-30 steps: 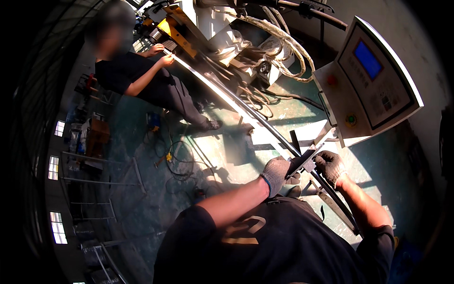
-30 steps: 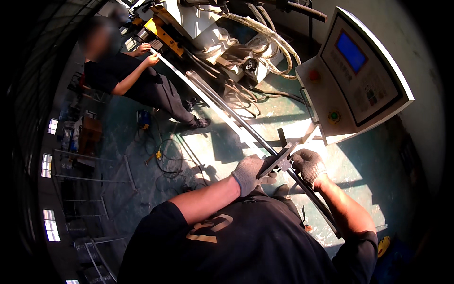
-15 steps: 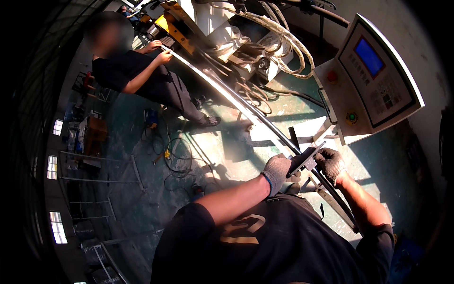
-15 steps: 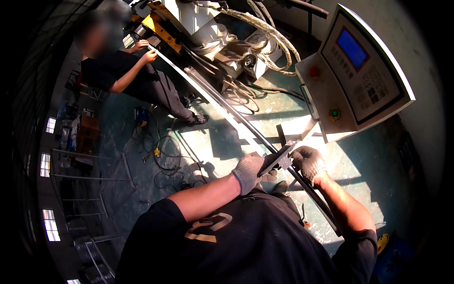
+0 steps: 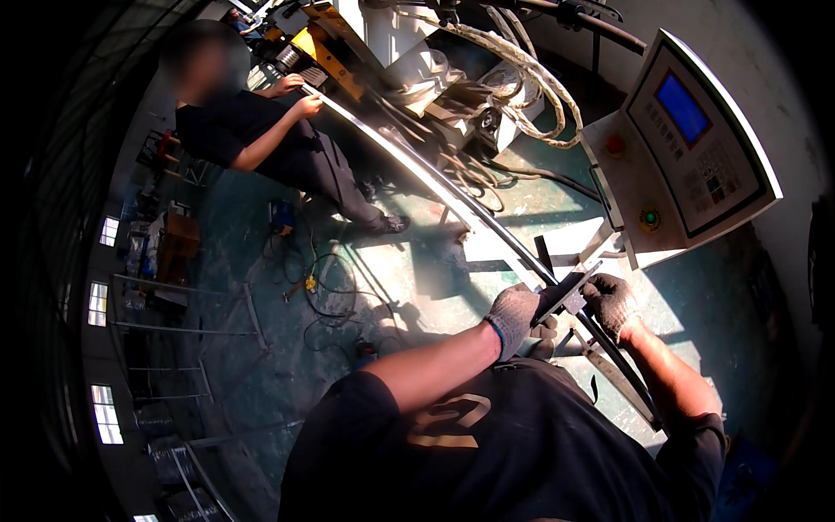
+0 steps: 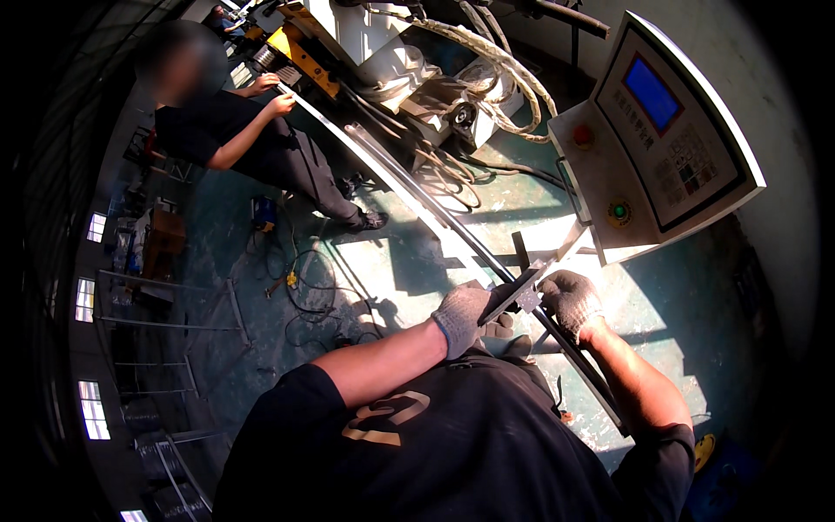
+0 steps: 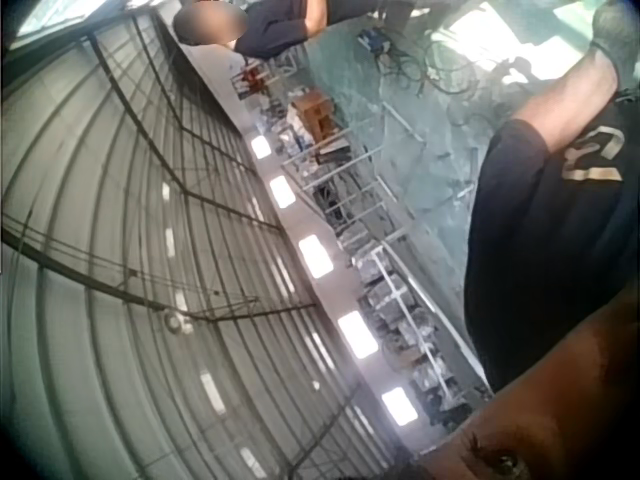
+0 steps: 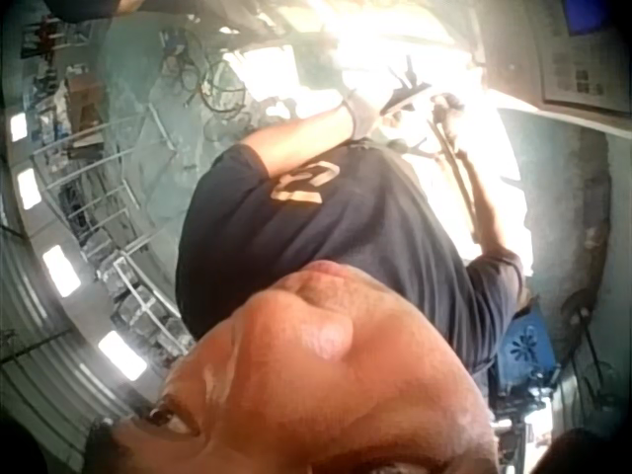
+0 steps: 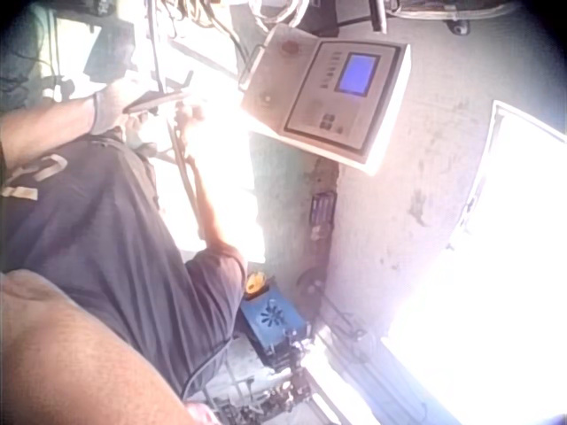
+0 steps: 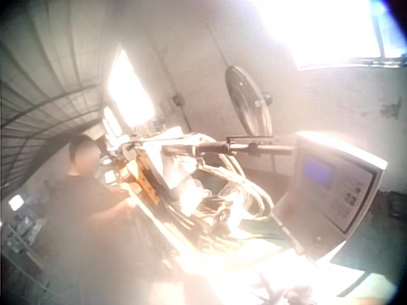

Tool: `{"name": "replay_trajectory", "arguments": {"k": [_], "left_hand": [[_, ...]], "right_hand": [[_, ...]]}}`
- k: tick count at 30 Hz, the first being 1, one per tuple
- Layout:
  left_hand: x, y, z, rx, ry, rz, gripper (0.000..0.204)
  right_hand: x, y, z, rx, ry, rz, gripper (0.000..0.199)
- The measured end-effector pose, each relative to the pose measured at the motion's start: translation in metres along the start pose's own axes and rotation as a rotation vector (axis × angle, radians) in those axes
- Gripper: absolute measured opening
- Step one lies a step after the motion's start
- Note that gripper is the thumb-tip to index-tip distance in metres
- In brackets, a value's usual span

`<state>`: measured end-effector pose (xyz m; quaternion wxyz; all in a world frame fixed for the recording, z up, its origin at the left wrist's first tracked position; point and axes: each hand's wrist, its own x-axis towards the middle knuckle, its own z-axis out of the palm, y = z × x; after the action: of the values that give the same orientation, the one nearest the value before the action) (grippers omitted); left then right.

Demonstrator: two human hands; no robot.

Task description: The person measures a metal rod with a tape measure and caliper while another person assists by holding the rod. The person then walks to collect several metal rods and returns to the machine area.

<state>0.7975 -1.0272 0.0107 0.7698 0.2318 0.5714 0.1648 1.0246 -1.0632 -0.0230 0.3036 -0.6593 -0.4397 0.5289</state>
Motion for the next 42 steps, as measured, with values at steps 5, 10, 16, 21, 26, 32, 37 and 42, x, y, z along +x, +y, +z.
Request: {"name": "replay_trajectory", "arguments": {"k": [5,10,16,21,26,32,37,42], "left_hand": [[-0.007,0.007,0.005,-0.002,0.024,-0.034,0.043],[-0.005,0.006,0.004,-0.020,-0.001,-0.006,0.042],[-0.001,0.001,0.004,-0.034,0.009,0.032,0.041],[0.006,-0.004,-0.001,-0.082,-0.016,0.033,0.038],[0.018,-0.011,-0.004,-0.057,-0.055,0.043,0.035],[0.016,-0.011,-0.006,-0.093,-0.084,0.047,0.029],[0.015,-0.010,-0.003,-0.121,-0.045,0.044,0.036],[0.012,-0.008,-0.001,-0.123,-0.049,0.048,0.040]], "right_hand": [[-0.002,-0.005,-0.001,-0.033,-0.002,0.014,0.027],[-0.001,-0.002,0.000,-0.020,0.002,-0.006,0.026],[0.001,0.002,0.001,-0.001,0.008,0.002,0.023],[0.000,-0.004,0.001,-0.031,0.010,0.018,0.022],[0.000,0.001,0.001,0.036,0.026,0.002,0.022],[0.003,0.006,0.003,0.057,-0.004,0.035,0.023],[0.004,0.005,0.002,0.027,-0.008,0.039,0.024],[0.007,0.014,0.001,0.040,-0.017,0.008,0.025]]}}
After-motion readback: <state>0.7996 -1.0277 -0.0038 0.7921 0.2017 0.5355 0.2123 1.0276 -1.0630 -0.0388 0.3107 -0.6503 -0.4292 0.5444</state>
